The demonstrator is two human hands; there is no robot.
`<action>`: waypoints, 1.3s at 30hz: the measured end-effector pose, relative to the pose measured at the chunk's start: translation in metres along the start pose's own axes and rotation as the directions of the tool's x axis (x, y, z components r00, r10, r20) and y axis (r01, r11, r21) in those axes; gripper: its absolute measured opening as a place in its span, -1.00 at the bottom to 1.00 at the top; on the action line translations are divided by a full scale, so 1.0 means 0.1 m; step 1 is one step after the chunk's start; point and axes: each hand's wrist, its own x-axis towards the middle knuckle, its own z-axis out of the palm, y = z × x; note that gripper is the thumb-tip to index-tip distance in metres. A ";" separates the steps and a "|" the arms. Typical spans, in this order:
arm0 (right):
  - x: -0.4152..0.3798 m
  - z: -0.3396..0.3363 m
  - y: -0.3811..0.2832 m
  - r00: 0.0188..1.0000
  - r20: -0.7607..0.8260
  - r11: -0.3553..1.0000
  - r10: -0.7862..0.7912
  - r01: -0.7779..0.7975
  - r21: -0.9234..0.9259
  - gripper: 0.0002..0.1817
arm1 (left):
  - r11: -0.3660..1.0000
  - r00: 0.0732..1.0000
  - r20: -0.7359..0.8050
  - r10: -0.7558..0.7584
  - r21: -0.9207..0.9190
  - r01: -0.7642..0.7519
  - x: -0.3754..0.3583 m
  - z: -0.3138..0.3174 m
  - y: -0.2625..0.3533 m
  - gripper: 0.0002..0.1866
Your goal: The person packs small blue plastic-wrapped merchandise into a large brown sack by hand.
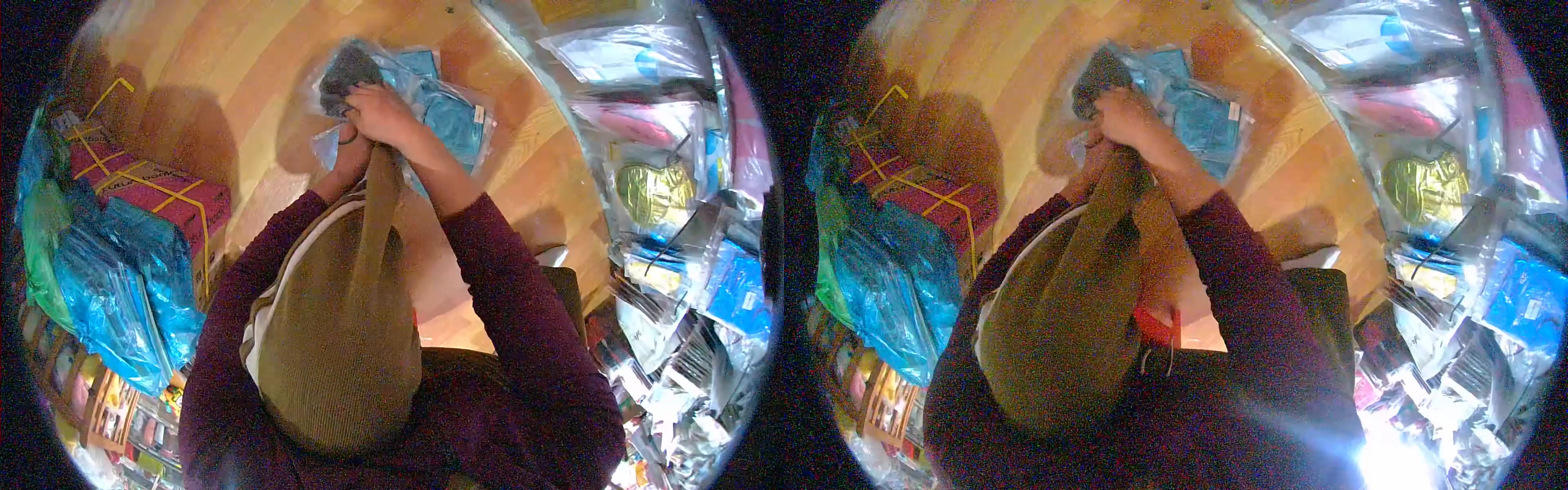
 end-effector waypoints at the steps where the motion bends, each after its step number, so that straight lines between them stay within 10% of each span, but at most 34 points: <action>1: 0.06 -0.02 0.04 1.000 -0.003 1.000 -0.007 0.007 -0.003 -0.67 | 0.992 0.995 0.093 -0.028 -0.121 0.039 0.04 -0.10 0.10 -0.72; 4: 0.24 0.01 0.10 0.991 0.120 0.993 0.066 -0.053 -0.102 -0.68 | 0.872 0.916 0.143 -0.375 -0.281 0.400 0.11 -0.24 0.38 -0.72; 7: 0.38 0.09 0.15 0.987 0.006 0.962 0.161 -0.156 -0.225 -0.66 | 0.969 0.957 0.150 -0.247 0.018 0.247 0.10 -0.21 0.14 -0.71; 10: 0.41 0.08 0.26 0.981 -0.012 0.944 0.192 -0.188 -0.271 -0.66 | 0.936 0.927 0.185 -0.326 -0.070 0.344 0.12 -0.27 0.29 -0.69; 13: 0.25 -0.22 0.36 0.907 -0.188 0.911 0.377 -0.327 0.250 -0.66 | 0.941 0.975 0.014 -0.221 -0.260 0.217 0.06 -0.34 0.55 -0.69; 19: -0.60 -0.65 0.14 0.720 -0.343 0.771 0.603 -0.417 0.481 -0.63 | 0.801 0.840 0.139 -0.525 -0.253 0.542 0.06 -0.24 0.36 -0.70; 21: -0.69 0.02 0.27 0.810 -0.507 0.955 0.294 -0.235 0.179 -0.54 | 0.777 0.834 0.164 -0.526 -0.306 0.550 0.07 -0.22 0.43 -0.70; 24: -0.87 0.40 0.28 0.883 -0.394 0.919 0.257 -0.350 -0.184 -0.46 | 0.876 0.902 0.116 -0.416 -0.214 0.432 0.00 -0.24 0.34 -0.69; 36: -1.32 0.38 0.74 0.736 -0.541 0.803 0.407 -0.570 -0.171 -0.52 | 0.831 0.909 0.154 -0.387 -0.370 0.416 0.06 -0.20 0.40 -0.64; 39: -1.67 0.31 0.69 0.691 -0.341 0.752 0.638 -0.655 0.079 -0.62 | 0.889 0.931 0.125 -0.343 -0.278 0.365 0.03 -0.18 0.25 -0.61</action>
